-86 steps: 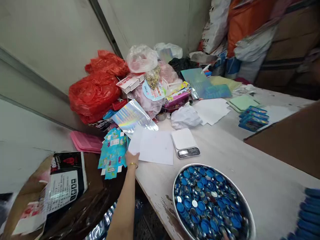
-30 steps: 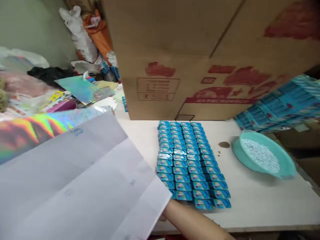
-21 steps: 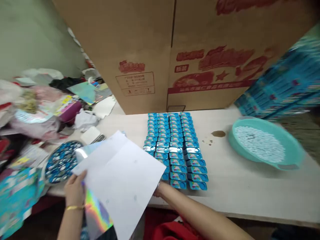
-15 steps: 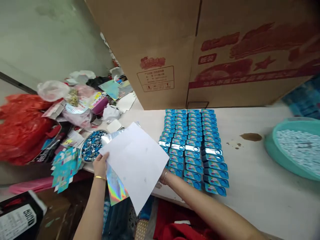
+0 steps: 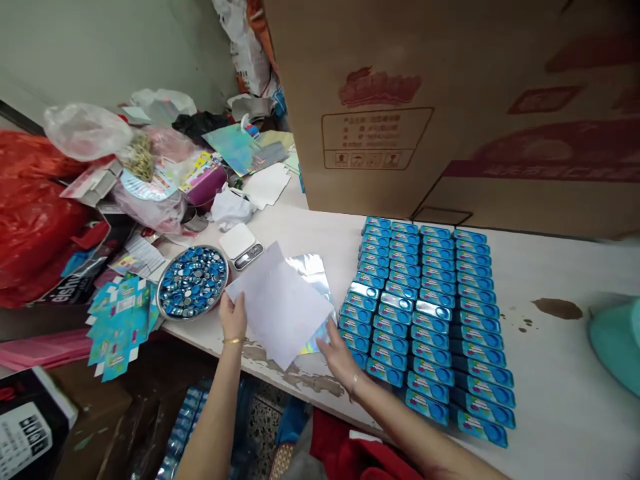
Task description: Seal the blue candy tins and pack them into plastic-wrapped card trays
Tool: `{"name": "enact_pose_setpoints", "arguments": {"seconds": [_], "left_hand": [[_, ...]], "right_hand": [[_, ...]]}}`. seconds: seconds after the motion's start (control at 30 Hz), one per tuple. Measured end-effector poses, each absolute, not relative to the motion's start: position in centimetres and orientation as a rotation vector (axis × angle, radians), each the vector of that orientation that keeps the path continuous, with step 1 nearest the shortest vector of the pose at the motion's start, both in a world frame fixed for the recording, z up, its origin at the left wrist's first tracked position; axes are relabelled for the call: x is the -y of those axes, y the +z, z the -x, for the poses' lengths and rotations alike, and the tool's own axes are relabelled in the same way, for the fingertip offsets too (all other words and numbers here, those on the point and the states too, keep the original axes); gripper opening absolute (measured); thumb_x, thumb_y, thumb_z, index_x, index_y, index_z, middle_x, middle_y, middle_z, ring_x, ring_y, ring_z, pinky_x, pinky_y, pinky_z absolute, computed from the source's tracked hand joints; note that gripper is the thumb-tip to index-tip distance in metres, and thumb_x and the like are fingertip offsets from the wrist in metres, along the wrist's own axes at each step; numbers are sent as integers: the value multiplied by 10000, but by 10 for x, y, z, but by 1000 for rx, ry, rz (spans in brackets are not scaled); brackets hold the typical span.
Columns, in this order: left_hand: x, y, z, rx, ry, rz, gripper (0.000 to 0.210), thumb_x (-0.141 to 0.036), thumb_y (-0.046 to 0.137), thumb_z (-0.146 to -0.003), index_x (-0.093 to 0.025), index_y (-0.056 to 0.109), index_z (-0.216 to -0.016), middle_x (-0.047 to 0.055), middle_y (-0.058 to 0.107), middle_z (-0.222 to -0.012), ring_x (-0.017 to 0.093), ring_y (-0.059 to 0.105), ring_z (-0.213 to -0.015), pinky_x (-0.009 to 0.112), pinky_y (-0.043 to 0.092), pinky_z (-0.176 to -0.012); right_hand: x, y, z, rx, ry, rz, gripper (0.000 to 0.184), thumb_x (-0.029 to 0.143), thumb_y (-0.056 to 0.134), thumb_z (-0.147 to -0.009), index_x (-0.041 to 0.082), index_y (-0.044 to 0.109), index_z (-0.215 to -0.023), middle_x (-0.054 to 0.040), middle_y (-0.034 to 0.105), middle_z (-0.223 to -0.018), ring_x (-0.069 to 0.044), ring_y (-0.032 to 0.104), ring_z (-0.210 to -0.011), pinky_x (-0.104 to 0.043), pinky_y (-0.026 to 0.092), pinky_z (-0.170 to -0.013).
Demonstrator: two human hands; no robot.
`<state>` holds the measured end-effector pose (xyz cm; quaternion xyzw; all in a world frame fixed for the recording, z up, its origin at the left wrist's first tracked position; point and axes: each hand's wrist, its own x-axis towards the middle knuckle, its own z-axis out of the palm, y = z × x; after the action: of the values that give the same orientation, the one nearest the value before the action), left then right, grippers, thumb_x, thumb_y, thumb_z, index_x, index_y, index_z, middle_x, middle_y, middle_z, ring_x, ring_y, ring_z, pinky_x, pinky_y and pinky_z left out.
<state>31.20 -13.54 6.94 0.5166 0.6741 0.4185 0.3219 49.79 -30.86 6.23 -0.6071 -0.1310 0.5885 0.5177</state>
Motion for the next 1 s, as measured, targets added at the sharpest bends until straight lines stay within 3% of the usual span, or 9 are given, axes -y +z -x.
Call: {"name": "enact_pose_setpoints", "arguments": {"seconds": [0.07, 0.13, 0.23, 0.37, 0.47, 0.57, 0.7, 0.87, 1.0], "left_hand": [[160, 93, -320, -1672, 1131, -1753, 173, -265, 603, -827, -175, 651, -967, 76, 723, -955, 206, 687, -926, 336, 549, -867], [192, 118, -337, -1335, 1037, -2139, 214, -195, 587, -845, -219, 656, -1046, 66, 735, -992, 195, 701, -935, 316, 569, -850], [237, 143, -374, -788, 829, -2390, 437, -123, 515, -868, -267, 549, -1279, 89, 678, -1206, 207, 642, -1130, 366, 553, -951], [266, 149, -413, -555, 691, -2422, 517, -251, 579, -865, -224, 477, -1371, 140, 563, -1364, 286, 466, -1333, 513, 447, -1074], [268, 146, -422, -660, 795, -2298, 405, -259, 584, -880, -262, 554, -1284, 107, 625, -1289, 256, 533, -1273, 524, 400, -1102], [277, 150, -431, -1062, 988, -2032, 298, -250, 542, -909, -257, 603, -1201, 101, 630, -1247, 222, 571, -1205, 459, 461, -1042], [324, 174, -465, -1234, 1128, -1989, 304, -284, 562, -900, -253, 610, -1199, 96, 624, -1177, 227, 570, -1157, 425, 476, -1003], [404, 204, -542, -955, 1013, -2091, 486, -333, 635, -853, -312, 537, -1328, 104, 627, -1234, 262, 586, -1151, 428, 492, -976], [443, 218, -603, -865, 932, -1757, 479, -402, 647, -842, -260, 562, -1291, 99, 671, -1178, 236, 656, -1015, 377, 542, -873]], "right_hand": [[326, 79, -497, 309, 1499, 1469, 912, 658, 688, -670, 169, 464, -1406, -153, 317, -1546, -279, 221, -1458, -448, 124, -1191], [333, 102, -502, 306, 1587, 1270, 931, 682, 682, -674, 251, 400, -1449, -108, 288, -1565, -260, 251, -1451, -450, 195, -1177], [318, 132, -515, 280, 1558, 1044, 895, 642, 754, -626, 325, 443, -1403, -80, 451, -1480, -265, 433, -1353, -444, 358, -1101], [299, 150, -552, 89, 1382, 1182, 555, 491, 786, -672, 258, 642, -1154, -52, 711, -1127, -231, 664, -1039, -366, 529, -902], [314, 157, -600, 23, 1349, 1181, 483, 419, 800, -665, 245, 674, -1097, -28, 734, -1046, -212, 698, -908, -318, 573, -752], [347, 169, -653, 43, 1345, 1180, 464, 350, 801, -671, 240, 679, -1105, -26, 738, -1036, -194, 707, -857, -290, 576, -691], [396, 194, -695, 53, 1234, 1146, 434, 357, 778, -695, 239, 676, -1100, -26, 735, -1044, -204, 705, -889, -335, 580, -760], [456, 227, -701, 67, 1055, 1077, 413, 413, 707, -768, 246, 647, -1141, -46, 720, -1079, -221, 684, -988, -360, 570, -835], [503, 235, -703, 102, 993, 1005, 488, 403, 718, -761, 273, 587, -1212, -24, 702, -1121, -207, 676, -994, -354, 561, -852]]}}
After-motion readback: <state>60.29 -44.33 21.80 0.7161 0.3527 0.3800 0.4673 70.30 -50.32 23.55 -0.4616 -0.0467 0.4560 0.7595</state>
